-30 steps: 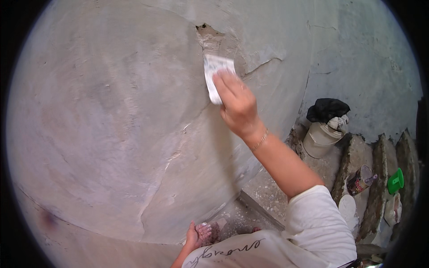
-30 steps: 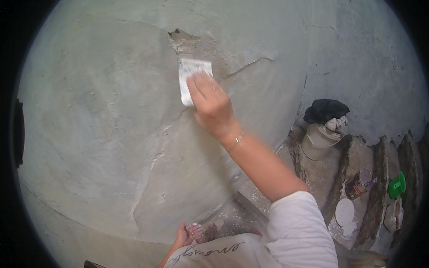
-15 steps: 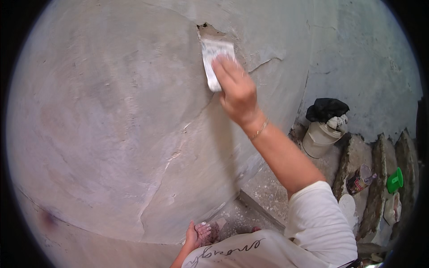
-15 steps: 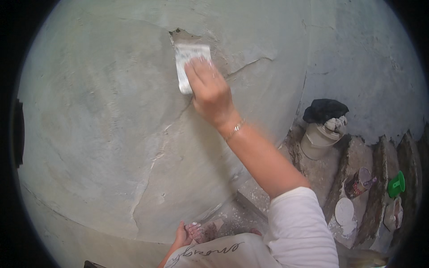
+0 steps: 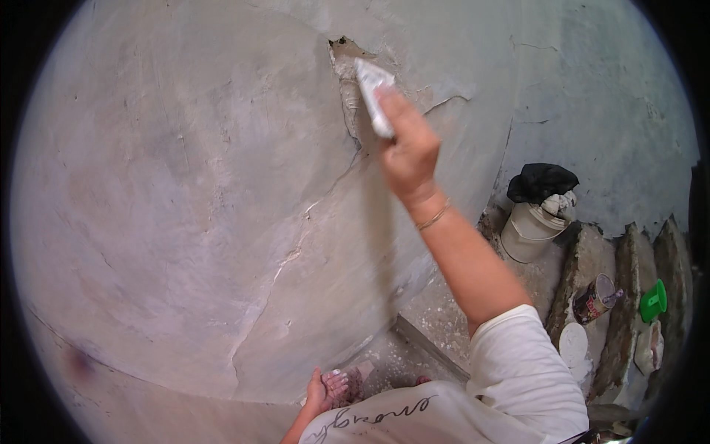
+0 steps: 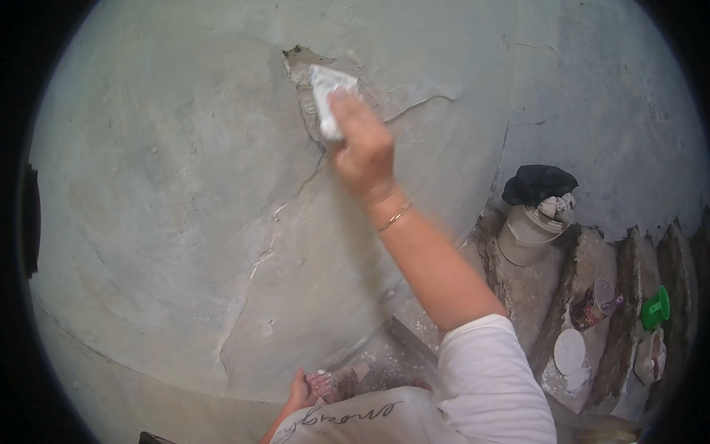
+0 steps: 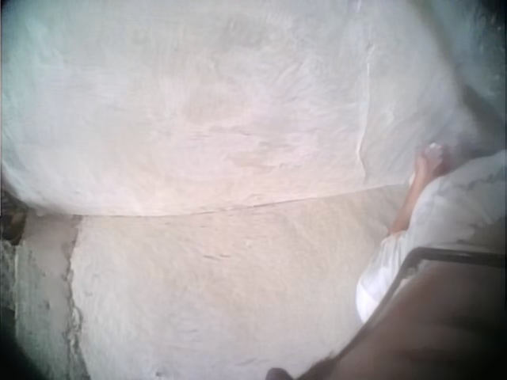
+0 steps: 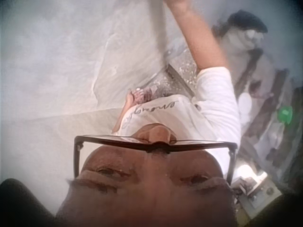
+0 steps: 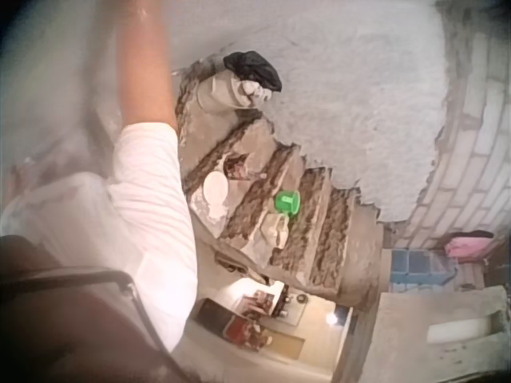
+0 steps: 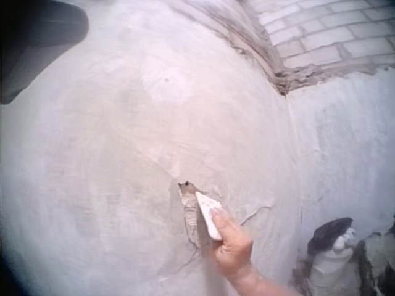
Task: The person repairs a hole in a wall by applying white plaster from a container onto a putty knife and then spreading it over the hole and surrounding area, eventually smoothing it with their fingers.
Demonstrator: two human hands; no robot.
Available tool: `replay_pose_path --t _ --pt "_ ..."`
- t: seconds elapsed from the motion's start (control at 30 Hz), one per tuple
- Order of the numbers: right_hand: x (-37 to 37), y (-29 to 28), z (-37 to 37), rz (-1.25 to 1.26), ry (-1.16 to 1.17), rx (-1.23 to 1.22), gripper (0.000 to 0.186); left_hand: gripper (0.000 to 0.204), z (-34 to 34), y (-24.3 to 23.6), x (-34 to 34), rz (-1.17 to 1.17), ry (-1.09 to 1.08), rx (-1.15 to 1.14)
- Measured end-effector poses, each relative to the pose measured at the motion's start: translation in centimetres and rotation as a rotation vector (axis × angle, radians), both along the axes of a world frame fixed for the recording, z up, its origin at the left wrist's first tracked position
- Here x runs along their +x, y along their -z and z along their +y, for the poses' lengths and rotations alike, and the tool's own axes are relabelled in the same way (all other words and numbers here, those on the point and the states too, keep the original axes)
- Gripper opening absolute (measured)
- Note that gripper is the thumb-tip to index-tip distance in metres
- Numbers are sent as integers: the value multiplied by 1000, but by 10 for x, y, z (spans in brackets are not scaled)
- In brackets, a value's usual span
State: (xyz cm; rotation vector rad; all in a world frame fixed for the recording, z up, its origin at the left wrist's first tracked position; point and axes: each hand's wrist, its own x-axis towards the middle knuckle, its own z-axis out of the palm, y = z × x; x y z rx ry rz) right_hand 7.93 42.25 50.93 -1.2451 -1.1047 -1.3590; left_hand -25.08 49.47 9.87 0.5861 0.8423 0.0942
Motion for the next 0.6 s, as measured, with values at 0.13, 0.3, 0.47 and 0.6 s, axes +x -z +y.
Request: replay_pose_path --t 0.13,0.3,0.47,0.6 --pt "-35 66 3 53 -79 -215 50 64 2 -1 -2 -20 14 -2" --pt "-34 96 -43 359 -139 -227 36 64 4 -1 -6 3 11 32" --pt "-2 16 -68 761 -45 64 18 63 0 8 -15 -7 -12 31" --pt "41 -13 -59 566 23 191 14 62 -13 -3 -4 -23 -37 19"
